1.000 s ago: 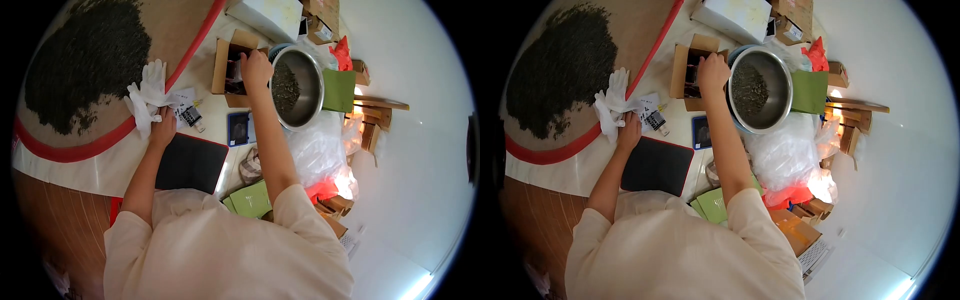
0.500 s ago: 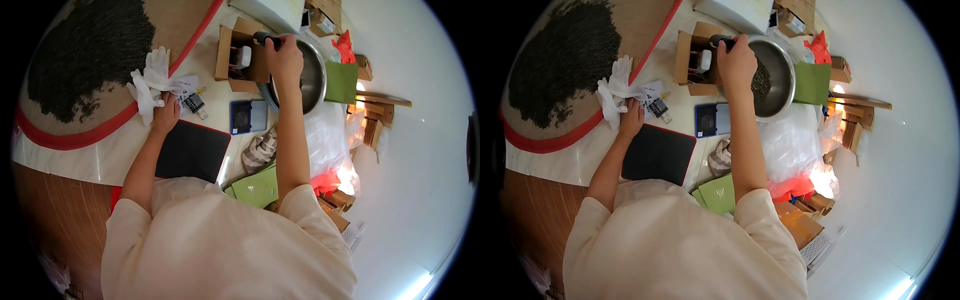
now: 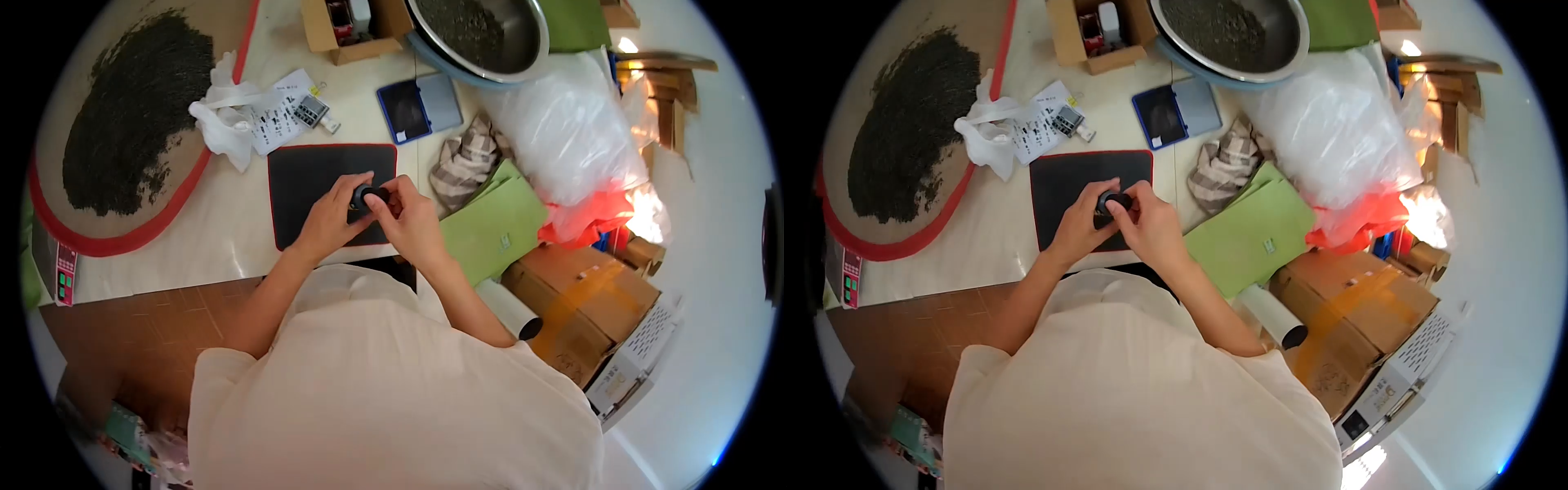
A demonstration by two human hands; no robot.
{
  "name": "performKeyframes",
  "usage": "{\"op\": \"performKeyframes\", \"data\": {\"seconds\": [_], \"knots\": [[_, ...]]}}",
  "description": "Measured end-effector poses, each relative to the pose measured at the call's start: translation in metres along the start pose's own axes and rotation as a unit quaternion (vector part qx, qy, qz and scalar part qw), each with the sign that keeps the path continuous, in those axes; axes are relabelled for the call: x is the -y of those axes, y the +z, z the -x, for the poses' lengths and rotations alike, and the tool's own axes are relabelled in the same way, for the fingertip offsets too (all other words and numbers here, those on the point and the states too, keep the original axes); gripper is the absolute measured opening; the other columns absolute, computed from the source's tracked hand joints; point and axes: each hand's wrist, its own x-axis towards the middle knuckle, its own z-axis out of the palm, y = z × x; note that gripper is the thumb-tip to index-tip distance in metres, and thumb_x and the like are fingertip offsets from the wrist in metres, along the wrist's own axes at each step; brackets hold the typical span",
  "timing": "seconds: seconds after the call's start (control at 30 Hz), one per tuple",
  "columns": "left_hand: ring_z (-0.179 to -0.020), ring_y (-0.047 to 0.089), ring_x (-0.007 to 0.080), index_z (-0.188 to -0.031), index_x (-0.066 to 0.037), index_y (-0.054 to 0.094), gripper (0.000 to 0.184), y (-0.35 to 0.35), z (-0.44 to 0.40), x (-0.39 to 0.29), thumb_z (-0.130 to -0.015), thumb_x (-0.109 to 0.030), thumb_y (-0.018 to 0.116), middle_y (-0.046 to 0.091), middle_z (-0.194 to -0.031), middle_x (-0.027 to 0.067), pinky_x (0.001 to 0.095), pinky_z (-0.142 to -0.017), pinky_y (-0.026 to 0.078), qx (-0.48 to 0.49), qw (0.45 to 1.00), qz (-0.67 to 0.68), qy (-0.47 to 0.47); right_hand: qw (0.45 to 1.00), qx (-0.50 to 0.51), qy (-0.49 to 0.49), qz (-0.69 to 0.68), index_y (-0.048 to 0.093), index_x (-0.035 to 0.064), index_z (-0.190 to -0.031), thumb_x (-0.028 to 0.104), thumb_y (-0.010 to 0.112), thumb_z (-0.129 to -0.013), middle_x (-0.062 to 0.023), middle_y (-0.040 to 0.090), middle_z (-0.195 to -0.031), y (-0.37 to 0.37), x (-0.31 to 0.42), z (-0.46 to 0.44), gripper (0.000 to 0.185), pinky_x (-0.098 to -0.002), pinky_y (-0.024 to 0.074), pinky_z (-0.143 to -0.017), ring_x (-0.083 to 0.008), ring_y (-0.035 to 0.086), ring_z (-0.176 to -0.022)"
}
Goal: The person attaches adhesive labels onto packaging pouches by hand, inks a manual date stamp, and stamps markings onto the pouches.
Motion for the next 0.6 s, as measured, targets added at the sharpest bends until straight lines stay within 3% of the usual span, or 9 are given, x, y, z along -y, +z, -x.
{"op": "performKeyframes", "data": {"seconds": [0.03, 0.13, 0.17, 0.23, 0.3, 0.4, 0.47, 0.53, 0.6], "knots": [[-0.092, 0.062, 0.027, -0.114, -0.006, 0.053, 0.052, 0.008, 0.004, 0.003, -0.069, -0.013, 0.077, 0.059, -0.108, 0.0117, 0.0317, -0.077, 0.049, 0.031, 0.989, 0.084, -0.119, 0.999, 0.012, -0.03, -0.002, 0.052, -0.0003, -0.091, 0.017, 0.067, -0.083, -0.0135, 0.058, -0.066, 0.003, -0.005, 0.002, 0.025, -0.0342, 0.0457, -0.053, -0.0275, 0.059, -0.057], [-0.079, 0.061, 0.0234, -0.103, -0.006, 0.054, 0.041, 0.012, 0.001, 0.012, -0.068, -0.008, 0.075, 0.06, -0.089, 0.0093, 0.029, -0.068, 0.048, 0.091, 0.975, 0.124, -0.159, 0.998, 0.049, -0.031, 0.006, 0.052, 0.0008, -0.097, 0.012, 0.066, -0.083, -0.0146, 0.059, -0.078, 0.002, -0.027, 0.0, 0.022, -0.0346, 0.0465, -0.059, -0.0297, 0.059, -0.067], [-0.072, 0.059, 0.0223, -0.1, -0.005, 0.056, 0.035, 0.008, -0.002, 0.014, -0.068, -0.005, 0.071, 0.059, -0.079, 0.0091, 0.0296, -0.066, 0.046, 0.14, 0.963, 0.146, -0.176, 0.99, 0.087, -0.107, 0.036, 0.053, 0.0012, -0.099, 0.01, 0.065, -0.081, -0.015, 0.058, -0.084, -0.001, -0.034, -0.004, 0.023, -0.0353, 0.0462, -0.065, -0.0305, 0.058, -0.076], [-0.072, 0.059, 0.0242, -0.1, -0.005, 0.055, 0.035, 0.003, -0.007, 0.021, -0.069, -0.007, 0.072, 0.059, -0.081, 0.0105, 0.0313, -0.065, 0.046, 0.186, 0.957, 0.131, -0.182, 0.966, 0.176, -0.178, 0.058, 0.051, 0.0022, -0.108, 0.006, 0.065, -0.077, -0.0162, 0.055, -0.1, -0.003, -0.045, -0.007, 0.034, -0.0371, 0.0437, -0.078, -0.0322, 0.054, -0.096], [-0.07, 0.058, 0.0265, -0.099, -0.005, 0.054, 0.034, 0.007, -0.01, 0.035, -0.069, -0.009, 0.072, 0.059, -0.085, 0.0107, 0.0331, -0.063, 0.047, 0.204, 0.958, 0.11, -0.166, 0.976, 0.126, -0.175, 0.023, 0.05, 0.0029, -0.111, 0.008, 0.067, -0.077, -0.0161, 0.055, -0.101, 0.0, -0.046, -0.005, 0.039, -0.0373, 0.0435, -0.078, -0.0325, 0.054, -0.097], [-0.072, 0.059, 0.0275, -0.097, -0.005, 0.054, 0.034, 0.015, -0.021, 0.043, -0.068, -0.009, 0.072, 0.059, -0.087, 0.0091, 0.0341, -0.064, 0.047, 0.217, 0.961, 0.082, -0.153, 0.988, 0.02, -0.138, -0.059, 0.049, 0.0064, -0.118, 0.01, 0.069, -0.076, -0.0164, 0.056, -0.099, 0.005, -0.051, -0.004, 0.046, -0.037, 0.0455, -0.074, -0.0316, 0.057, -0.093], [-0.076, 0.059, 0.029, -0.097, -0.006, 0.054, 0.035, 0.026, -0.03, 0.04, -0.067, -0.009, 0.072, 0.059, -0.091, 0.0084, 0.0352, -0.066, 0.048, 0.226, 0.962, 0.084, -0.127, 0.978, 0.12, 0.167, -0.012, 0.048, 0.0057, -0.118, 0.006, 0.068, -0.076, -0.0175, 0.056, -0.098, -0.003, -0.049, -0.006, 0.047, -0.0374, 0.0476, -0.07, -0.0309, 0.06, -0.087], [-0.078, 0.06, 0.03, -0.097, -0.006, 0.054, 0.035, 0.036, -0.035, 0.041, -0.067, -0.009, 0.072, 0.059, -0.092, 0.0087, 0.0356, -0.067, 0.049, 0.213, 0.97, 0.076, -0.088, 0.99, 0.109, 0.089, 0.028, 0.048, 0.0026, -0.116, 0.013, 0.067, -0.08, -0.0162, 0.059, -0.085, 0.004, -0.071, -0.006, 0.042, -0.0378, 0.0485, -0.063, -0.0304, 0.062, -0.074], [-0.078, 0.06, 0.0299, -0.097, -0.006, 0.053, 0.035, 0.039, -0.042, 0.045, -0.067, -0.007, 0.072, 0.059, -0.093, 0.0086, 0.0358, -0.066, 0.049, 0.206, 0.975, 0.059, -0.058, 0.995, -0.04, -0.08, 0.046, 0.052, 0.0004, -0.109, 0.023, 0.067, -0.083, -0.0143, 0.061, -0.073, 0.009, -0.076, -0.011, 0.038, -0.0382, 0.0484, -0.059, -0.0315, 0.062, -0.065]]}}
